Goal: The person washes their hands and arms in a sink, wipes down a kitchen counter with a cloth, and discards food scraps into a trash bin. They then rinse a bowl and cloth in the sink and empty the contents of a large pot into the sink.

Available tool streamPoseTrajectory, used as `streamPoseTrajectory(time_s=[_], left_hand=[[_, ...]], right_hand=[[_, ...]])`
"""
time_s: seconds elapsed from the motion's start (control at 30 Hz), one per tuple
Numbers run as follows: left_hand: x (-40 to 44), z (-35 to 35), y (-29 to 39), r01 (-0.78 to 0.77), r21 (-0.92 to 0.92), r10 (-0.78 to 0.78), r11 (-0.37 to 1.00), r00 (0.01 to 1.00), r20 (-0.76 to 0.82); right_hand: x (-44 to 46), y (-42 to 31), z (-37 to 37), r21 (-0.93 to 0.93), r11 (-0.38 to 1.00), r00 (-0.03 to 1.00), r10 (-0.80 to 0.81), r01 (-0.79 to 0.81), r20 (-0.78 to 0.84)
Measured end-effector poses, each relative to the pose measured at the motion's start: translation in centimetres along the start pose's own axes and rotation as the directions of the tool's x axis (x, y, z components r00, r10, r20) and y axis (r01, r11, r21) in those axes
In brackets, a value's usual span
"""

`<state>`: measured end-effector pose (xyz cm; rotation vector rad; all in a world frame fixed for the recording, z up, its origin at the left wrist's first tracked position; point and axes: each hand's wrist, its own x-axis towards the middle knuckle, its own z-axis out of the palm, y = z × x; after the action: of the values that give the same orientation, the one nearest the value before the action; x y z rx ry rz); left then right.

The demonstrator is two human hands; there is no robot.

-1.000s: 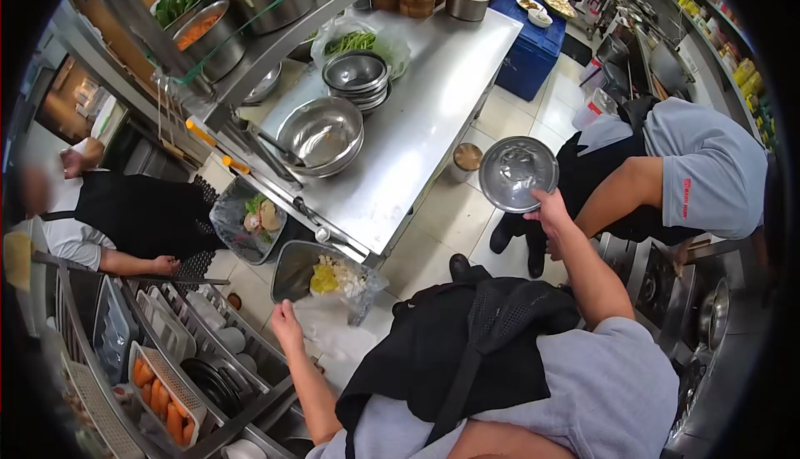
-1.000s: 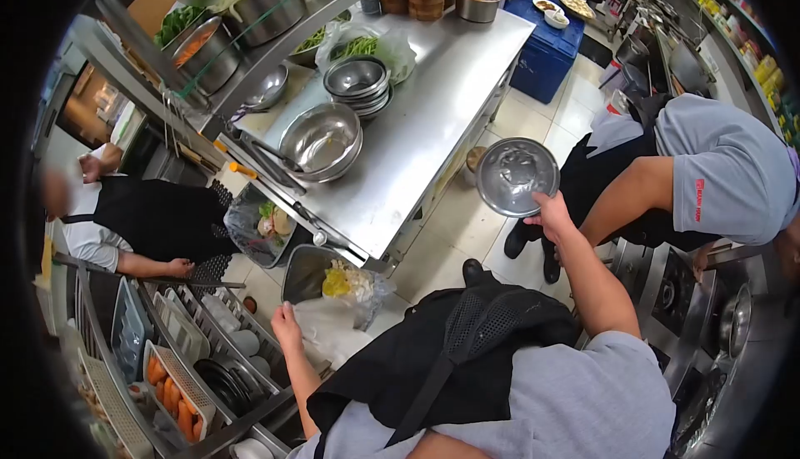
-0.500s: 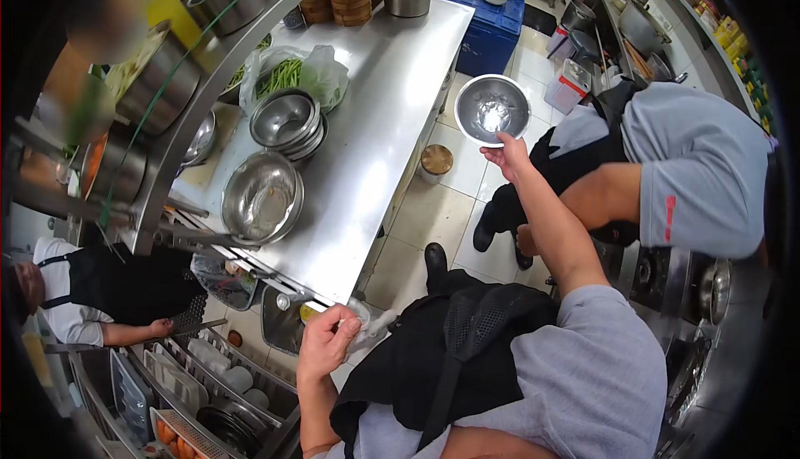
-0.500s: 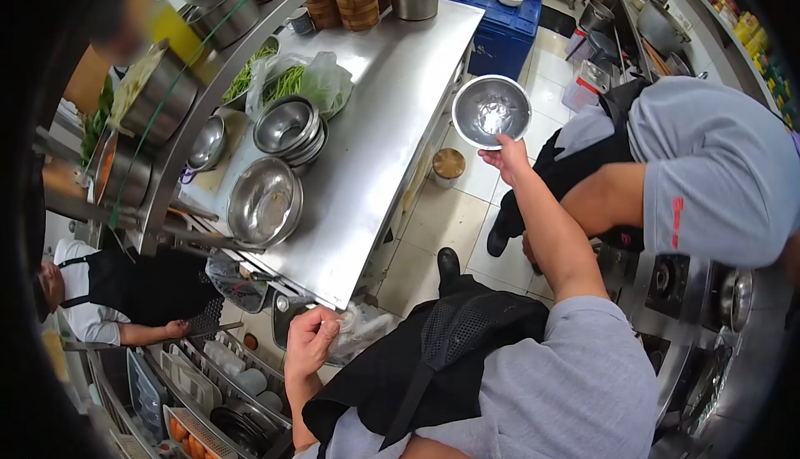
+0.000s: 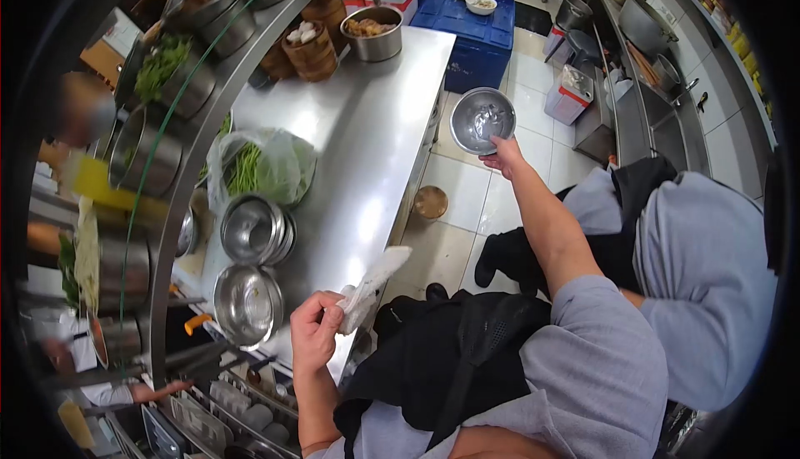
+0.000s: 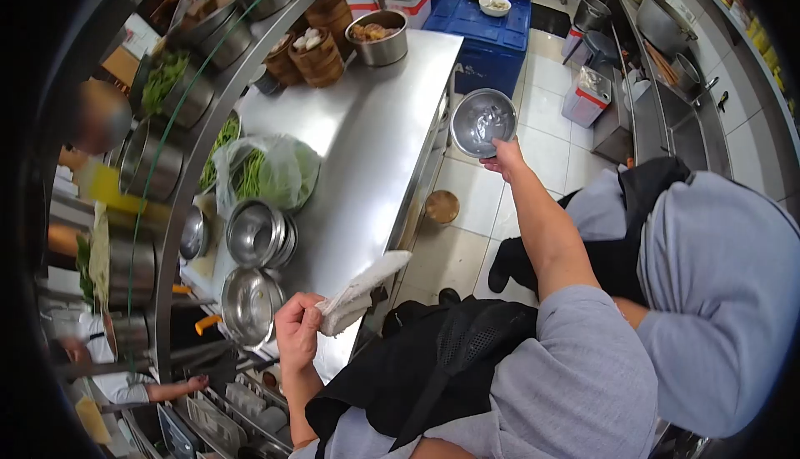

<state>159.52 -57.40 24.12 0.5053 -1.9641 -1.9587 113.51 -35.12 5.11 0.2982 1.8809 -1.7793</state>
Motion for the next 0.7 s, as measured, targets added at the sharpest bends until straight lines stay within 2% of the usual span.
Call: streamPoseTrajectory(time_s=[0.17,0.23,0.33,0.4,0.47,0.57,0.6,0.67,0.7], left_hand=[[8.4,0.6,-2.7,0.049,-0.074,-0.04,0.996,0.993,0.11],[12.6,1.1,-3.6,0.061,-0.103,-0.046,0.993,0.989,0.14],[18.9,2.3,-4.4,0.078,-0.137,-0.05,0.987,0.979,0.199],[23.4,3.1,-4.7,0.085,-0.155,-0.04,0.984,0.96,0.278],[28.2,3.8,-5.1,0.084,-0.159,-0.024,0.984,0.938,0.347],[35.0,6.8,-3.8,0.089,-0.06,-0.048,0.994,0.871,0.489],[37.1,8.2,-3.1,0.087,-0.064,-0.042,0.994,0.856,0.515],[40.2,10.2,-3.2,0.094,-0.055,-0.047,0.994,0.824,0.564],[41.8,11.7,-3.1,0.085,-0.06,-0.036,0.995,0.819,0.572]], right_hand=[[5.0,-3.7,-4.1,0.089,0.996,0.998,0.007,-0.001,-0.069],[6.2,-4.4,-6.5,0.107,0.994,0.987,0.014,0.003,-0.157],[8.5,-2.6,-12.7,0.169,0.985,0.97,0.077,-0.038,-0.233],[9.2,-1.0,-17.3,0.187,0.979,0.938,0.134,-0.077,-0.319],[7.3,-2.6,-19.2,0.183,0.977,0.884,0.177,-0.106,-0.433],[6.9,-4.2,-24.5,0.153,0.976,0.835,0.214,-0.157,-0.507],[6.8,-4.6,-25.8,0.182,0.978,0.834,0.183,-0.101,-0.521],[6.7,-5.1,-26.9,0.201,0.979,0.769,0.148,-0.026,-0.622],[7.1,-5.2,-28.5,0.224,0.974,0.771,0.156,-0.017,-0.617]])
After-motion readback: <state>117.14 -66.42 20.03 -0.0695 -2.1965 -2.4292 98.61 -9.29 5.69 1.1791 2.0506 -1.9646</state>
